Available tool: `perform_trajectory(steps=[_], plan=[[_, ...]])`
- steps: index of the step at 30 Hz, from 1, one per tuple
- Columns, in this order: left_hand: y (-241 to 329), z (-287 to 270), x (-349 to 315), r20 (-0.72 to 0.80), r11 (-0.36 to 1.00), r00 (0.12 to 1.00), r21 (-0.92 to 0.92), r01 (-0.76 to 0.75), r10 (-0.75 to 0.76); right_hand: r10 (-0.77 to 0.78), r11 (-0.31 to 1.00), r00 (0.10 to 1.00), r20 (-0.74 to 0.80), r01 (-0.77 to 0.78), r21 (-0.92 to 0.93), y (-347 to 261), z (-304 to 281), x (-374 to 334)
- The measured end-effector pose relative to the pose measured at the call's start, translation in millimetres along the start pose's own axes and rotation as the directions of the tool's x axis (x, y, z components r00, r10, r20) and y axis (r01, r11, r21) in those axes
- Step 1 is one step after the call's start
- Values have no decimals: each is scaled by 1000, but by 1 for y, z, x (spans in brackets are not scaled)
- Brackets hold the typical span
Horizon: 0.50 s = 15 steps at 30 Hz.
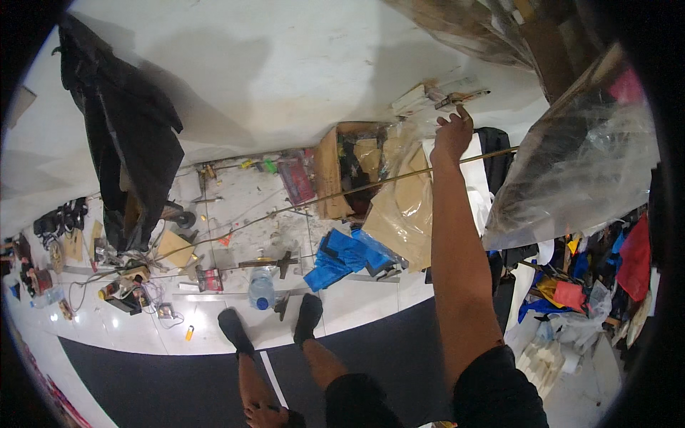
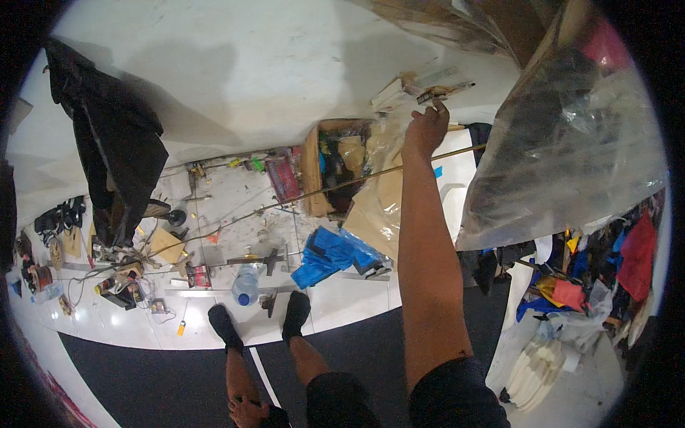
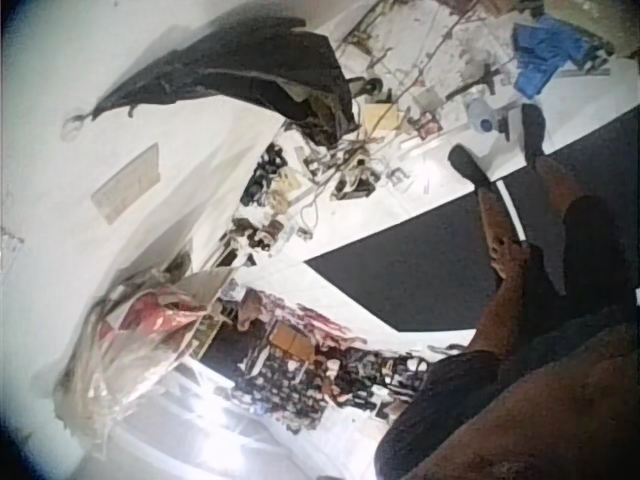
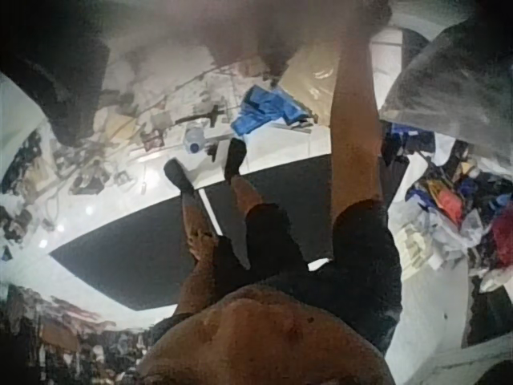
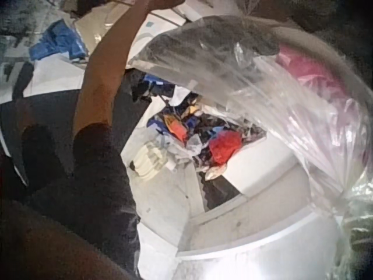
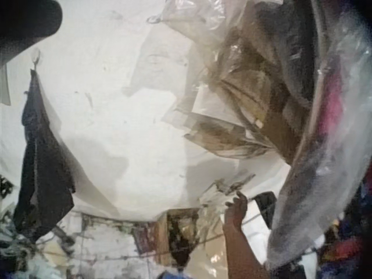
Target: The person marks a large piece of black material using a measuring stick and a marking tool, drawing a line across the width of the material.
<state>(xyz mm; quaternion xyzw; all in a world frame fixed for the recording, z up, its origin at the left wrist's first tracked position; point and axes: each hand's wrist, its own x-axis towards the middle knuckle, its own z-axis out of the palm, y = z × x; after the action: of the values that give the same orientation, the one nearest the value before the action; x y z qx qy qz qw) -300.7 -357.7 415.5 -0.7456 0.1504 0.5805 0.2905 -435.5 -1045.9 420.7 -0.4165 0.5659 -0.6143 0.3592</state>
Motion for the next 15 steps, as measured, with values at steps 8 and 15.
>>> perform_trajectory(steps=[8, 15], plan=[[2, 13, 30, 108, 999, 993, 5, 54, -54, -84, -555, 610, 788, 628, -546, 40, -15, 95], [-20, 39, 30, 20, 998, 998, -27, 56, -55, -468, 548, 880, 85, 363, -754, 50, 15, 91]])
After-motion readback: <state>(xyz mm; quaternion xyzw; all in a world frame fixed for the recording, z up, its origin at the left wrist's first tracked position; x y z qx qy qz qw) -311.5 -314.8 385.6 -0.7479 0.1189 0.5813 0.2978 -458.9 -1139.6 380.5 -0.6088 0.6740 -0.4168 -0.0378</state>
